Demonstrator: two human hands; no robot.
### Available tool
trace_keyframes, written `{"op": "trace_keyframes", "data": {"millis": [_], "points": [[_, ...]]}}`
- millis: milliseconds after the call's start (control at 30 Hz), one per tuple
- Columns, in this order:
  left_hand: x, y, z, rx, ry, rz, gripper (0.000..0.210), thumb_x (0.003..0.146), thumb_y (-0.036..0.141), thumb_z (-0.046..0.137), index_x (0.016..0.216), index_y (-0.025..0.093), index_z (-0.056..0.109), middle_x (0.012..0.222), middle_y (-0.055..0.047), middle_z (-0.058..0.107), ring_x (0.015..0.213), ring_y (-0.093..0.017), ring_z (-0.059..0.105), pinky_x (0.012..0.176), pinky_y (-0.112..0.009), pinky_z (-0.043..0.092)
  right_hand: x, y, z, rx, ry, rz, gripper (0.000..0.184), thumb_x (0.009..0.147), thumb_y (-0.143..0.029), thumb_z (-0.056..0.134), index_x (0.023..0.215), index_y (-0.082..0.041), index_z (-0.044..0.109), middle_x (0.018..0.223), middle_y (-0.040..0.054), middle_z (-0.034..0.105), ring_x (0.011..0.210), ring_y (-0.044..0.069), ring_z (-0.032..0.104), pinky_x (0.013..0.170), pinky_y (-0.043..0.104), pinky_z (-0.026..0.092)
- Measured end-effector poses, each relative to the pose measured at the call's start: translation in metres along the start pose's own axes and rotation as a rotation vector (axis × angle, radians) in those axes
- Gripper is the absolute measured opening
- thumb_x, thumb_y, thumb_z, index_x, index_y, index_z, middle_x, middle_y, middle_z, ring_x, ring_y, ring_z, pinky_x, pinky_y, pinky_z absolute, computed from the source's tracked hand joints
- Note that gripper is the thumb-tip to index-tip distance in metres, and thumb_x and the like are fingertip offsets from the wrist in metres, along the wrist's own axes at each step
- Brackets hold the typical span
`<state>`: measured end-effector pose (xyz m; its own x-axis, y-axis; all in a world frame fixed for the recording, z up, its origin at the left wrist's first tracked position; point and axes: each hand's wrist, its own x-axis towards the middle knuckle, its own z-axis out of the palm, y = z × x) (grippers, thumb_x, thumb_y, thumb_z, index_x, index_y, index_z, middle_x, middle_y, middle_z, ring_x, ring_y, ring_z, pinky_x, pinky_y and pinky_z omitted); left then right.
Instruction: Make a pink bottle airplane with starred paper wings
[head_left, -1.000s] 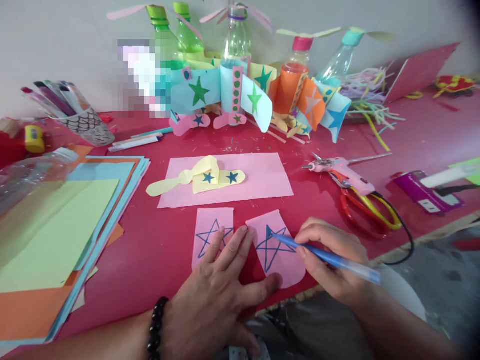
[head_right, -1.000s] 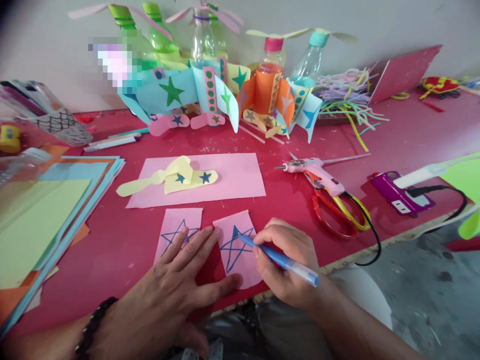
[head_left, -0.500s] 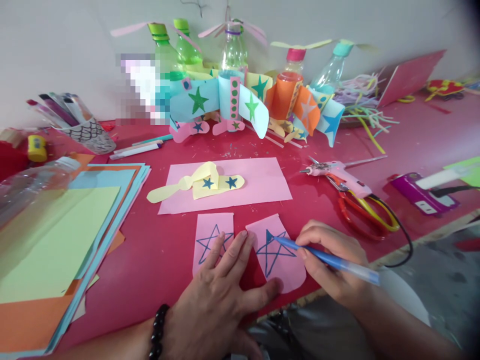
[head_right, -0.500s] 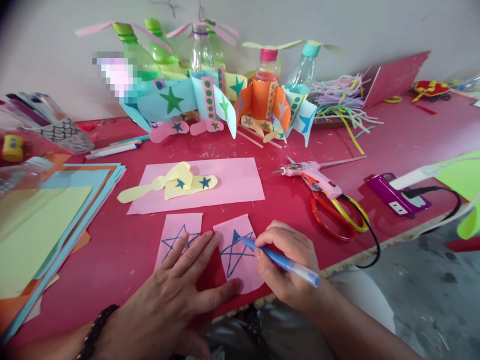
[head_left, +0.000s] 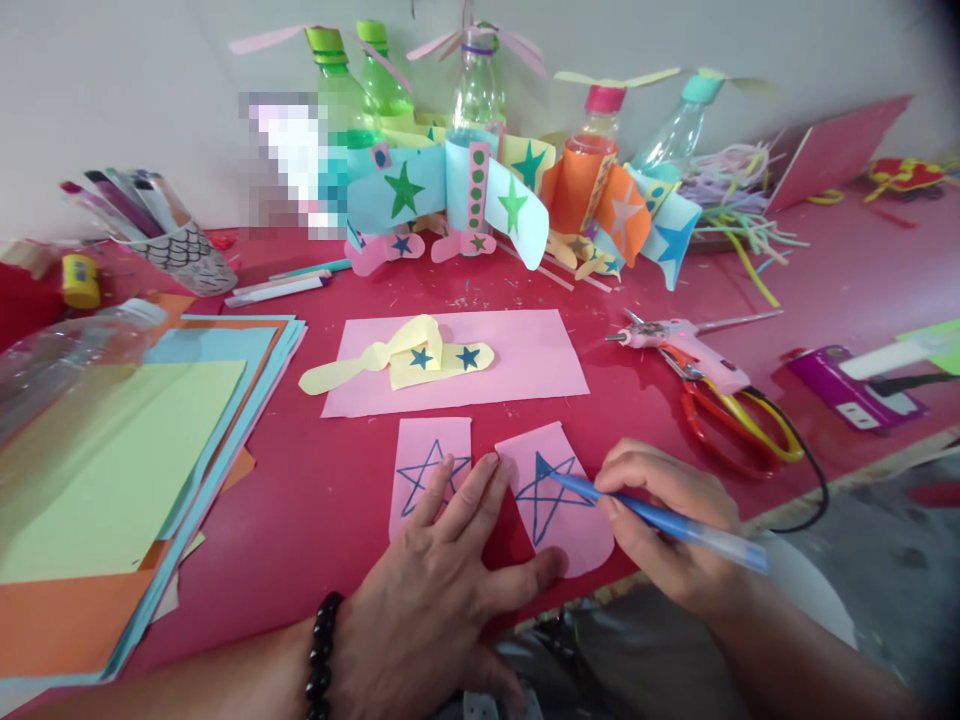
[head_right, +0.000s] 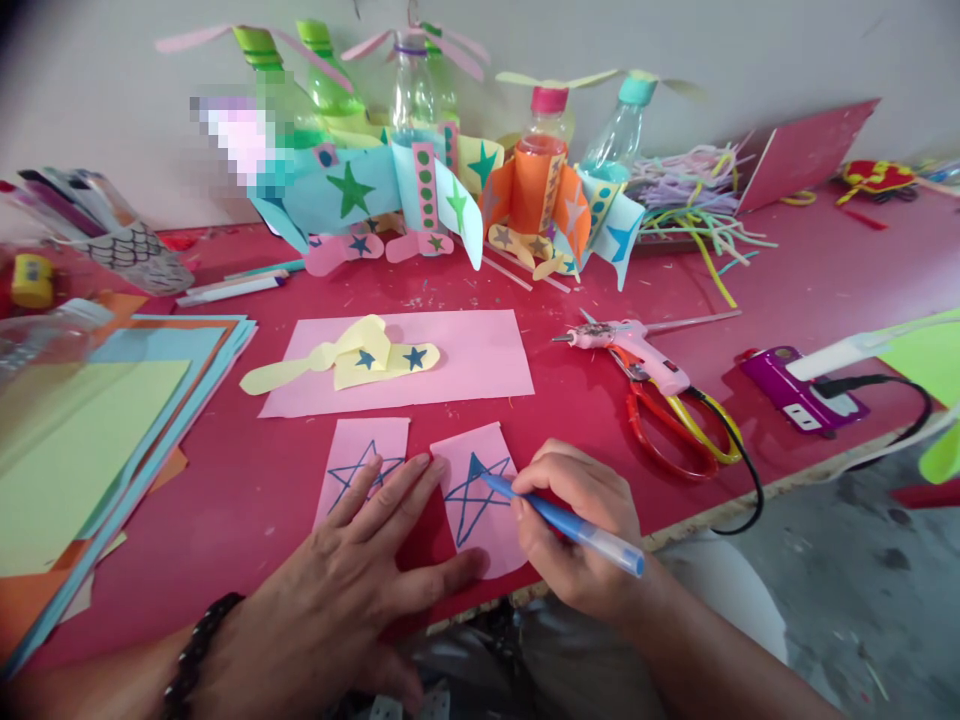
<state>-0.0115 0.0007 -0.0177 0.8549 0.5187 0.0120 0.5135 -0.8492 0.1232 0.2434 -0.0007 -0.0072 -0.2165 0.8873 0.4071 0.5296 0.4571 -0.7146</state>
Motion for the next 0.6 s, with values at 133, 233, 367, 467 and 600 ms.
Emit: {"op": "trace_keyframes", "data": {"millis": [133, 233, 367, 467, 600], "points": [[-0.0002, 0.0001, 0.0002, -0.008, 0.0, 0.0, 0.099, 0.065, 0.092, 0.037, 0.152, 0.046, 0.022, 0.158, -0.029, 0.019, 0.149, -0.044, 0.011, 0.107, -0.069, 0.03, 0.0013, -0.0018, -0.0009, -0.031, 0.03, -0.007, 0.008, 0.085, -0.013, 0.058, 0.088, -0.019, 0.061, 0.076, 0.0037, 0.062, 0.065, 0.017, 0.06, 0.058, 0.03, 0.049], [0.0004, -0.0005, 0.0003, 0.0, 0.006, -0.003, 0.099, 0.066, 0.091, 0.036, 0.153, 0.046, 0.019, 0.158, -0.029, 0.018, 0.149, -0.044, 0.009, 0.107, -0.07, 0.03, 0.0013, -0.0024, -0.0012, -0.03, 0.034, -0.024, 0.008, 0.084, -0.012, 0.058, 0.088, -0.019, 0.06, 0.074, 0.0033, 0.062, 0.064, 0.016, 0.059, 0.057, 0.03, 0.048], [0.0015, -0.0012, 0.0006, 0.01, -0.001, -0.003, 0.1, 0.065, 0.092, 0.035, 0.153, 0.046, 0.019, 0.157, -0.03, 0.018, 0.149, -0.044, 0.009, 0.107, -0.069, 0.03, 0.0013, -0.0031, 0.0002, 0.005, 0.008, -0.034, 0.01, 0.084, -0.011, 0.058, 0.09, -0.018, 0.061, 0.076, 0.0043, 0.062, 0.067, 0.016, 0.059, 0.059, 0.03, 0.05], [0.001, -0.0008, 0.0009, 0.006, -0.005, -0.005, 0.101, 0.065, 0.092, 0.039, 0.152, 0.046, 0.02, 0.158, -0.03, 0.017, 0.149, -0.043, 0.008, 0.108, -0.069, 0.03, 0.0008, -0.003, 0.0013, 0.018, -0.009, -0.05, 0.011, 0.083, -0.01, 0.058, 0.091, -0.017, 0.061, 0.077, 0.0049, 0.063, 0.068, 0.017, 0.059, 0.06, 0.031, 0.051], [-0.0003, -0.0003, 0.0002, 0.004, -0.017, -0.006, 0.101, 0.064, 0.091, 0.042, 0.152, 0.046, 0.021, 0.158, -0.03, 0.017, 0.149, -0.044, 0.007, 0.108, -0.069, 0.029, 0.0003, -0.0021, 0.0016, 0.003, -0.01, -0.055, 0.012, 0.082, -0.009, 0.059, 0.089, -0.017, 0.062, 0.076, 0.0052, 0.063, 0.068, 0.017, 0.059, 0.06, 0.031, 0.05]]}}
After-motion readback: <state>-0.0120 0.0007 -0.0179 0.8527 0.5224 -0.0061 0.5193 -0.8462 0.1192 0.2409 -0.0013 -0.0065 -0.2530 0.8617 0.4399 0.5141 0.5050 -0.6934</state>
